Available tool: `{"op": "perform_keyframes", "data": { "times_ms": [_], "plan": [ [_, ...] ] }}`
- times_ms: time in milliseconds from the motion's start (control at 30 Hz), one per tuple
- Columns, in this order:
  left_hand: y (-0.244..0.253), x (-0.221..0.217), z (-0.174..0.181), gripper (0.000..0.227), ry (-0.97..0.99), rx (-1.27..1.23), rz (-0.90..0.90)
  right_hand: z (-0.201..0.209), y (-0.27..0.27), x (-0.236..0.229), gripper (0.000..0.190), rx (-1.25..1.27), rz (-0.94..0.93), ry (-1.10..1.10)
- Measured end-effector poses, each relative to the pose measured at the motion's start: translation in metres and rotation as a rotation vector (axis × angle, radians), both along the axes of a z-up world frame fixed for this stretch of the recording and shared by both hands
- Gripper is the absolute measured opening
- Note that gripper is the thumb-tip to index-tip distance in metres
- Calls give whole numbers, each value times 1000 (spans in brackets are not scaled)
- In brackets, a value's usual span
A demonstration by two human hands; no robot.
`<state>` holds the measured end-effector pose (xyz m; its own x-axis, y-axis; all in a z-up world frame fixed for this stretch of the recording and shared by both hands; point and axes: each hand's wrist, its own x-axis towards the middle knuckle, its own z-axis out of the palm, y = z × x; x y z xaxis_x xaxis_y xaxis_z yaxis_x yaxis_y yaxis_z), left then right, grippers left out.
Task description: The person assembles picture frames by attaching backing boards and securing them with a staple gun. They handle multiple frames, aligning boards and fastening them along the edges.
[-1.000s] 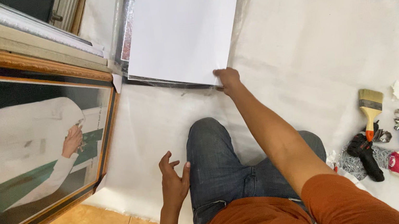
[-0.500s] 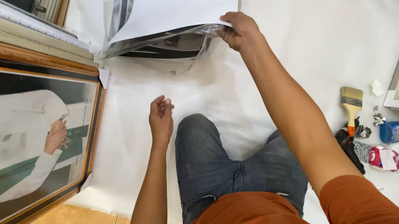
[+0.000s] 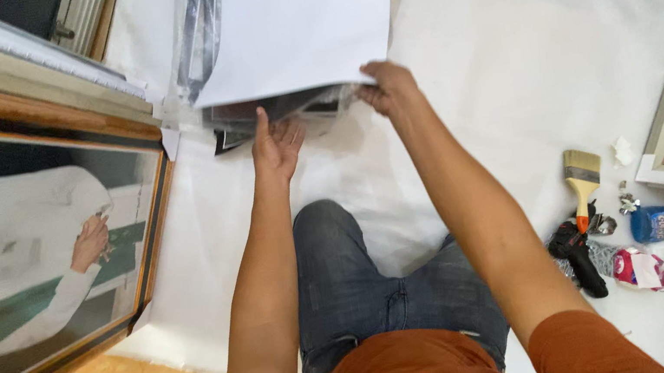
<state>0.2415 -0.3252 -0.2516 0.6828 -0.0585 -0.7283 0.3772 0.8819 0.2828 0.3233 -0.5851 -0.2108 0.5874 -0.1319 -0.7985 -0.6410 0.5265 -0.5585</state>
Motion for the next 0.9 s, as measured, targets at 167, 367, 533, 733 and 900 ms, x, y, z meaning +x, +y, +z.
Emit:
{"op": "perform_keyframes", "data": {
  "times_ms": [167, 367, 533, 733, 900],
  "plan": [
    [-11, 17, -1, 95, 6, 246, -108, 3, -10, -33, 33, -48, 2, 123],
    [-27, 37, -6, 94, 104, 699, -175, 32, -1, -52, 47, -185, 153, 157],
    [-13, 43, -14, 35, 89, 793, -59, 46, 6, -61, 43, -423, 422, 66],
    [11, 67, 42, 19, 4, 776, -24, 61, 8, -48, 33, -380, 340, -91],
    [23, 81, 98, 41, 154, 858, -157, 91, 17, -43, 41, -343, 275, -135]
  ]
}}
